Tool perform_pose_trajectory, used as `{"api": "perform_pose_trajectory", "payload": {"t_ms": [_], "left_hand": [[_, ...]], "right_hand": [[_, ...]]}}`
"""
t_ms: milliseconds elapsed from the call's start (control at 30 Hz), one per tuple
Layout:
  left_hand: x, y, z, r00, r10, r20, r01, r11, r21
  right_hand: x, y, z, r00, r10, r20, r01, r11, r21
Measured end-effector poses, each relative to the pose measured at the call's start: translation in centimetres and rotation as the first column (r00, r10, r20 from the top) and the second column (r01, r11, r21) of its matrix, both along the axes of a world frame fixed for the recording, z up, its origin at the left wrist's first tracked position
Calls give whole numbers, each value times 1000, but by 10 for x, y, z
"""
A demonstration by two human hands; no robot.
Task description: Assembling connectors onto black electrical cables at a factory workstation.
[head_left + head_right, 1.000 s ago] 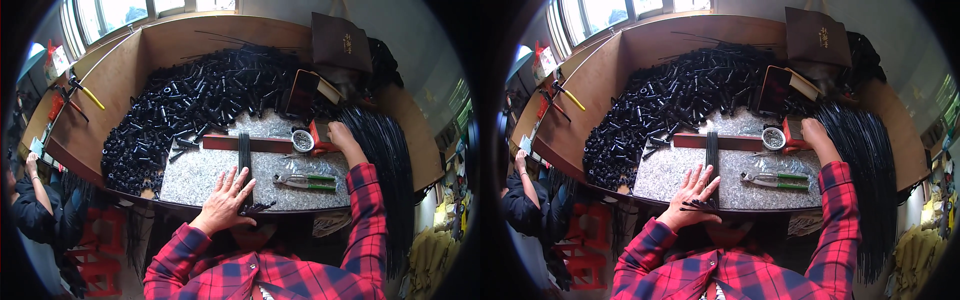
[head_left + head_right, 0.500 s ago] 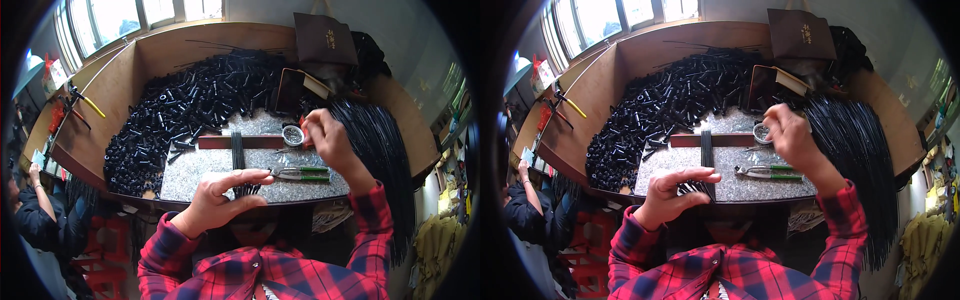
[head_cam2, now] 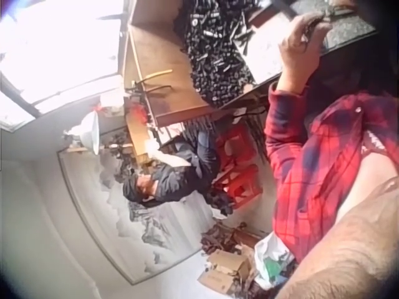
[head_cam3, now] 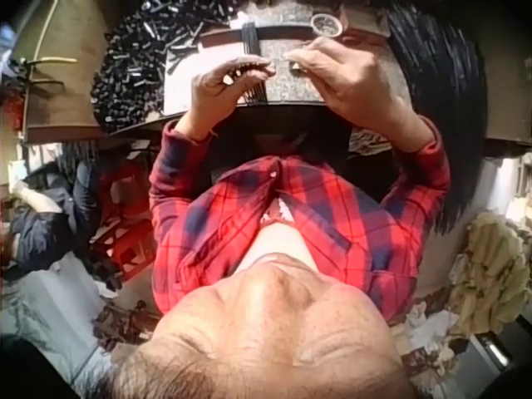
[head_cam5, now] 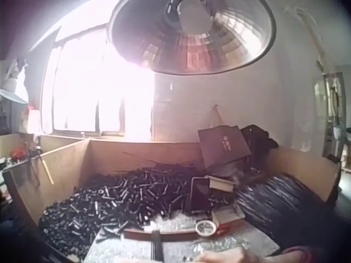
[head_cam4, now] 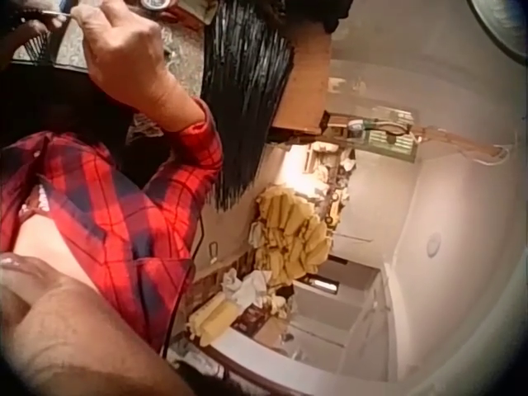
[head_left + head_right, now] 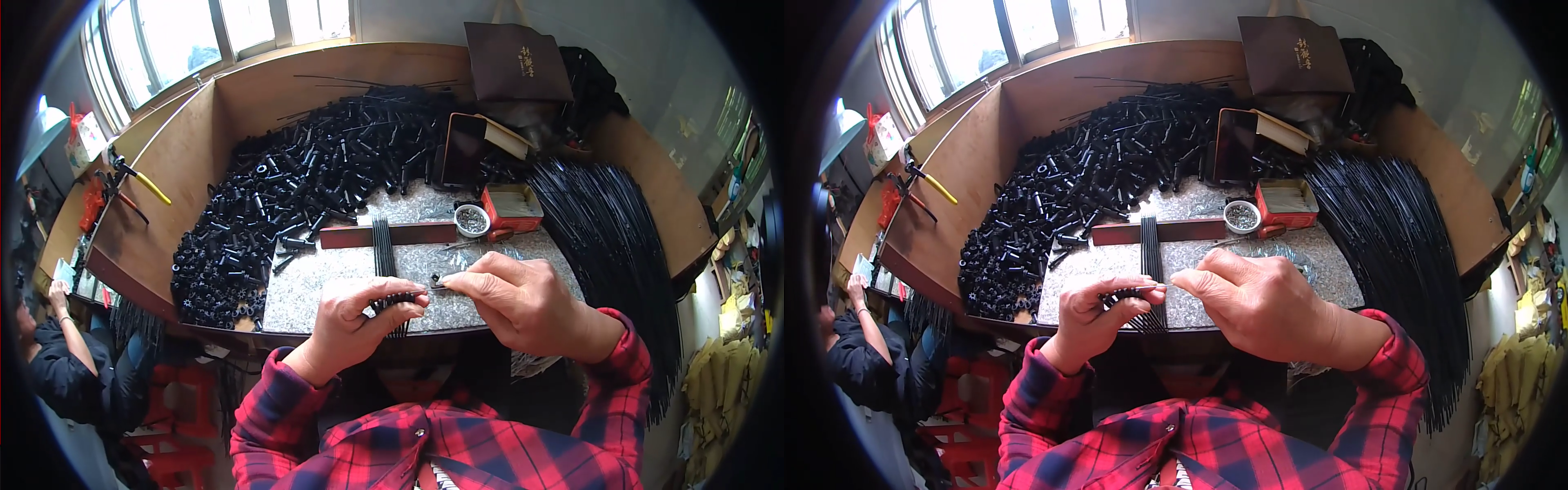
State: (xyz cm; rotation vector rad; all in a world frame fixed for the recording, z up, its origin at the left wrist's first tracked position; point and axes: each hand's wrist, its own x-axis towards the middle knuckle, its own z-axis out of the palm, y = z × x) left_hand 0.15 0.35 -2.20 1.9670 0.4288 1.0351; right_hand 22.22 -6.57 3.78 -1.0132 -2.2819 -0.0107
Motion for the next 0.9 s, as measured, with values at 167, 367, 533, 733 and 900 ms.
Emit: {"api": "perform_pose_trajectory", "payload": {"t_ms": [167, 367, 533, 733, 900], "left_hand": [[2, 3, 4, 997, -73, -39, 75, 996, 39], [1, 4, 4, 996, -85, -28, 85, 996, -21], [1, 4, 3, 997, -70, -41, 70, 997, -16], [2, 5, 4, 998, -56, -28, 57, 998, 10], [3, 5, 5, 998, -56, -35, 58, 997, 52]], "right_hand": [[0, -1, 0, 1000, -5, 17, 4, 1000, 26], [3, -1, -1, 1000, -6, 9, 5, 998, 58], [3, 1, -3, 1000, -6, 12, 5, 997, 78], [4, 1, -4, 997, -23, 69, 18, 997, 76], [3, 2, -6, 997, -34, 69, 28, 996, 89]]}}
